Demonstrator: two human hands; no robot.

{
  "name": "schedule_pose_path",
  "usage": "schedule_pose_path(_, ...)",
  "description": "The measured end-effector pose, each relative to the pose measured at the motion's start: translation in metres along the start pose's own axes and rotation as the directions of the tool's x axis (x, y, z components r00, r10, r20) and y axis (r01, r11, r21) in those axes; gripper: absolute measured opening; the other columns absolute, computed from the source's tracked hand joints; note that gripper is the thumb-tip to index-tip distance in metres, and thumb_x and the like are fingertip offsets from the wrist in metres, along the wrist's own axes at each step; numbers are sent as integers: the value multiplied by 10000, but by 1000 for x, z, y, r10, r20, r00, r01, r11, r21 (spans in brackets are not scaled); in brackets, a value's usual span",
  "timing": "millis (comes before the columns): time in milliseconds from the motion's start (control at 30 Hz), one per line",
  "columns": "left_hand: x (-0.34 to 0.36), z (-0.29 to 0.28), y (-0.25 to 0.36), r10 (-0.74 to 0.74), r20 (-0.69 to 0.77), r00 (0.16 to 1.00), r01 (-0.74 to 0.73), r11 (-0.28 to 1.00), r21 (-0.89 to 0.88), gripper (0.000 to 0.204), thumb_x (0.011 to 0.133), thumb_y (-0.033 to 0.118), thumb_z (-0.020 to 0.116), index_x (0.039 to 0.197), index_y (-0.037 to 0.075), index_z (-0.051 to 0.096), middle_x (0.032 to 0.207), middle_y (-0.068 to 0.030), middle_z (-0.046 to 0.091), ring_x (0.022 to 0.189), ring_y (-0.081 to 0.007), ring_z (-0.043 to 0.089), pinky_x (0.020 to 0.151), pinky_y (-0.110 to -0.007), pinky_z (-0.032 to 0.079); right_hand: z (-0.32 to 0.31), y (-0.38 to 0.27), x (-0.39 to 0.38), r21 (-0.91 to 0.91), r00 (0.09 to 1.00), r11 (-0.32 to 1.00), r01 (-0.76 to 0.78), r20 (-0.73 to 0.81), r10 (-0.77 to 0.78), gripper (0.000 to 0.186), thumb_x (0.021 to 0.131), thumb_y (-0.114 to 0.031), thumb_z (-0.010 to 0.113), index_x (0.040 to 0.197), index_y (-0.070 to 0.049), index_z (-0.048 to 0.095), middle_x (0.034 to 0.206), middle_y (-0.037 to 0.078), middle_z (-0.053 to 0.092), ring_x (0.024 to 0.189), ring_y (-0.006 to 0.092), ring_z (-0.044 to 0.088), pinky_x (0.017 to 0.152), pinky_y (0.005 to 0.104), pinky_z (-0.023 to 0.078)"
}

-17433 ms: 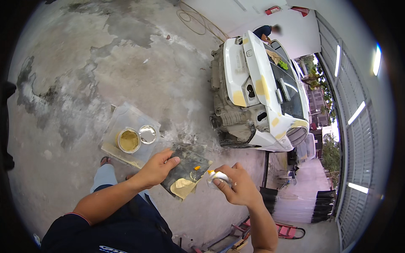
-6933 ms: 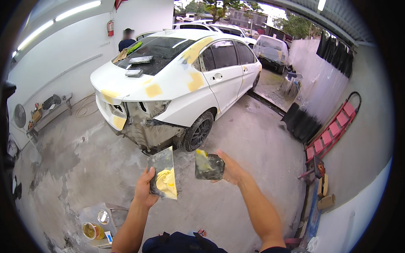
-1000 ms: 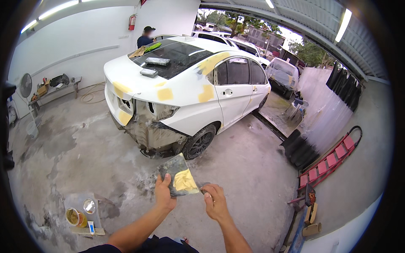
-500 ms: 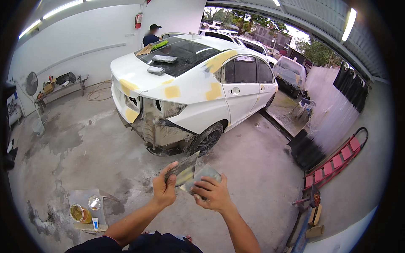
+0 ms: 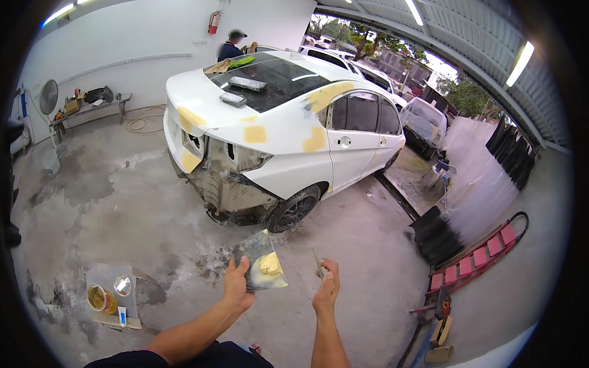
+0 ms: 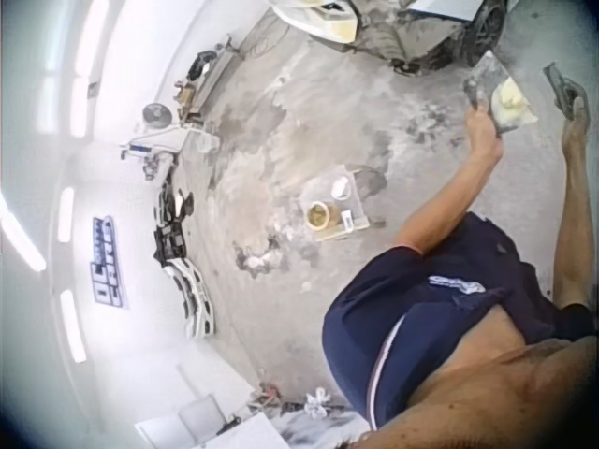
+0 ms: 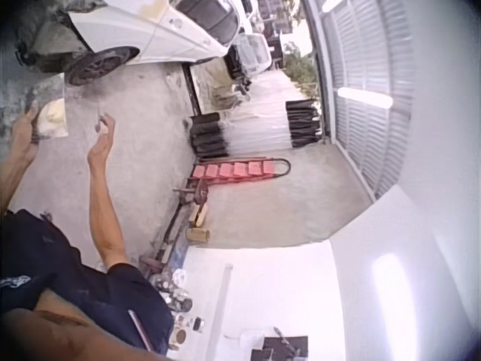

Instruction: The person mixes body filler on a metal spreader and applies it to the car's roof and door frame using a putty knife. The person spreads the filler evenly across the surface.

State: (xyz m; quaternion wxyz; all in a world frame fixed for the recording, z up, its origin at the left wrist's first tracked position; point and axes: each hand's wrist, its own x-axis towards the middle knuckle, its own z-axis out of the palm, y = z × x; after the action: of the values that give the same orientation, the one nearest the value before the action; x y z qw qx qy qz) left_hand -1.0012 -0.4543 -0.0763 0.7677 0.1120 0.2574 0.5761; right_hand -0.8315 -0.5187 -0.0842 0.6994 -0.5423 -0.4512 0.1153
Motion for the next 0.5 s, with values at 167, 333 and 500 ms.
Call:
schedule_pose_path(167, 9, 5, -1, -35, -70, 997, 32, 999, -34, 358, 1079, 153, 504, 1425, 80, 443, 1284, -74, 602, 1136, -196, 589, 962, -383, 529, 9, -21, -6, -149, 914, 975, 165, 396, -94, 275, 973, -292, 581, 1120, -78, 668, 1157, 107, 638, 1118, 245, 582, 935, 420, 462)
schedule_pose_path(333, 22, -16, 3, -24, 7, 1000, 22, 985, 170, 377, 1076, 133, 500, 1434, 28, 453, 1314, -98, 597, 1145, -197, 576, 998, -348, 482, -8, -41, 23, -612, 866, 666, 426, 490, -103, 132, 851, -222, 703, 974, -218, 752, 1105, -57, 704, 1061, 199, 613, 870, 462, 391)
schedule_pose_path(500, 23, -26, -14, -17, -117, 993, 56, 941, 333, 389, 1069, 105, 491, 1438, -15, 462, 1352, -126, 592, 1162, -201, 571, 1019, -323, 444, 2, -44, 30, -543, 641, 537, 646, 767, 4, 139, 823, -255, 742, 950, -201, 727, 1073, -95, 706, 1033, 150, 616, 854, 497, 373)
